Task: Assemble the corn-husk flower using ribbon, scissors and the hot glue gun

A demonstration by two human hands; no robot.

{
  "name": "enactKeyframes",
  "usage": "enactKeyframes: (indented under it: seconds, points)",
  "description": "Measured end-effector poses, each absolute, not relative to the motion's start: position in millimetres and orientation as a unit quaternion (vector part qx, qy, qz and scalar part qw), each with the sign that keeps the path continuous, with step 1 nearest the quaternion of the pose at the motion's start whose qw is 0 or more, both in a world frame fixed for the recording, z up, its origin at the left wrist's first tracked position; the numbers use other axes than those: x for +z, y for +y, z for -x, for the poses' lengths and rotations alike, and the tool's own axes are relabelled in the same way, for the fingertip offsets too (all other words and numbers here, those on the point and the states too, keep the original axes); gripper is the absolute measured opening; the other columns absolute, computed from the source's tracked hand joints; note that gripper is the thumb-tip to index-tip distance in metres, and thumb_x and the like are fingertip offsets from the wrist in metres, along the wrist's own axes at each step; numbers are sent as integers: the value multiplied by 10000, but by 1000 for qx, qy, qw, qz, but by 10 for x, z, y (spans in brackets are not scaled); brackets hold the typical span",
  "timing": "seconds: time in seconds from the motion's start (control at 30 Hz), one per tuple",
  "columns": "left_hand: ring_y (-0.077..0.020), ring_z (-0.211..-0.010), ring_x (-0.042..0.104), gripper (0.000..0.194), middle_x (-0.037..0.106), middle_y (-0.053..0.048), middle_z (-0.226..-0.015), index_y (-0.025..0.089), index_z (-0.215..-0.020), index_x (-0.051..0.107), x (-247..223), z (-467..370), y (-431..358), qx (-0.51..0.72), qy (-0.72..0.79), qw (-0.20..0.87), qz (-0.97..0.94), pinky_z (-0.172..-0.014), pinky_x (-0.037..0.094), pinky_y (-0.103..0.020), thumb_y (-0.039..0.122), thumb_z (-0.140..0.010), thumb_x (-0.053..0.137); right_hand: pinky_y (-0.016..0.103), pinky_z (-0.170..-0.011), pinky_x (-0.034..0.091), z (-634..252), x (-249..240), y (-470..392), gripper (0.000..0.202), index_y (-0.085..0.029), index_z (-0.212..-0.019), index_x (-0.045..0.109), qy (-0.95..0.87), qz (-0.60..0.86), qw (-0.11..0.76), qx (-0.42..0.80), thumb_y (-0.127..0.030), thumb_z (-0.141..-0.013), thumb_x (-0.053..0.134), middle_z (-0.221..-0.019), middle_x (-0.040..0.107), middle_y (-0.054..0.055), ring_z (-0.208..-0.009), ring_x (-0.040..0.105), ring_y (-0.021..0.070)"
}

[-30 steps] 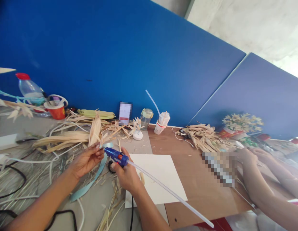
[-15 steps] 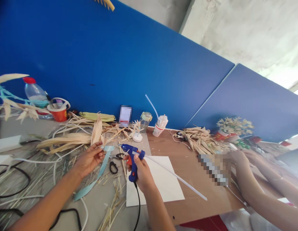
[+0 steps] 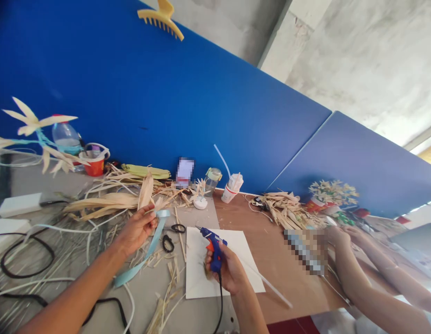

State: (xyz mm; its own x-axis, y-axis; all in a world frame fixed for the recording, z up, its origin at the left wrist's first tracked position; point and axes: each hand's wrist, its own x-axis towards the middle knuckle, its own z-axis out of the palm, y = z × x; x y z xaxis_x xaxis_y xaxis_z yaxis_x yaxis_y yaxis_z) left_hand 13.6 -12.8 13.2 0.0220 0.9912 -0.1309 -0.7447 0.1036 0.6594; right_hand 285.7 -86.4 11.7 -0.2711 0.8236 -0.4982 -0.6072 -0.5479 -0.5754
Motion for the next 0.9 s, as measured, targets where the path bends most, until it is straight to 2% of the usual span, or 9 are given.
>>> enactKeyframes:
  seconds: [0.17,0.27,0.4,0.53,0.6,0.67,0.73,0.83,0.9]
  points:
    - [-94,-524,521,170,560,-29,-618,95,-812,633,193,-95,-125,622,254,725,-148,-476,428,-189,-4,-694,560,302,-718,512,-2972,161,-926,358,-93,-942,630,-191,422,444,767,-408,-772,626,-851,668,110,-786,654,192]
    - [-95,-525,518,178,560,-35,-625,98,-800,638,201,-84,-124,620,239,735,-137,-474,434,-193,-10,-716,524,308,-741,516,-3044,166,-910,351,-96,-906,638,-209,471,416,750,-417,-765,631,-853,673,132,-793,668,195]
    - [-92,-534,517,185,570,-38,-646,102,-819,642,173,-77,-117,615,232,739,-148,-481,436,-191,-13,-704,554,272,-559,510,-3151,111,-860,237,-145,-746,644,-289,568,370,676,-381,-762,636,-725,669,112,-609,658,164]
    - [-88,-539,526,209,579,-39,-658,98,-838,645,162,-81,-118,618,242,730,-164,-492,441,-187,-26,-680,587,272,-382,349,-3123,227,-831,293,-198,-503,595,-502,640,322,484,-322,-768,606,-486,580,60,-361,495,134]
    - [-86,-540,532,216,579,-34,-654,100,-841,648,176,-91,-128,617,250,725,-178,-496,446,-181,-30,-676,601,305,-462,383,-2963,368,-798,229,-209,-562,658,-552,636,346,413,-278,-770,593,-533,587,47,-434,509,149]
    - [-84,-543,537,212,576,-26,-645,103,-839,650,197,-107,-145,613,258,721,-191,-498,451,-172,-27,-674,616,353,-667,452,-2692,498,-720,130,-211,-772,725,-609,600,405,326,-255,-755,604,-756,670,79,-728,611,231]
    - [-80,-542,539,209,580,-22,-647,109,-844,652,214,-125,-162,607,265,720,-206,-499,459,-166,-16,-679,626,372,-836,432,-2358,558,-587,175,-203,-850,719,-631,551,460,295,-267,-768,578,-924,672,88,-922,596,242]
    - [-73,-540,549,225,602,-21,-662,120,-860,651,219,-144,-175,597,282,717,-224,-514,479,-158,-14,-681,630,355,-911,401,-1885,500,-337,237,-185,-942,694,-642,487,487,336,-280,-791,538,-1029,654,82,-1002,572,209]
    - [-73,-544,563,236,617,-21,-668,125,-870,646,205,-145,-171,595,294,712,-230,-534,494,-160,-12,-679,635,339,-876,418,-1659,414,-198,265,-173,-977,679,-628,470,491,378,-300,-787,544,-1036,653,76,-985,573,204]
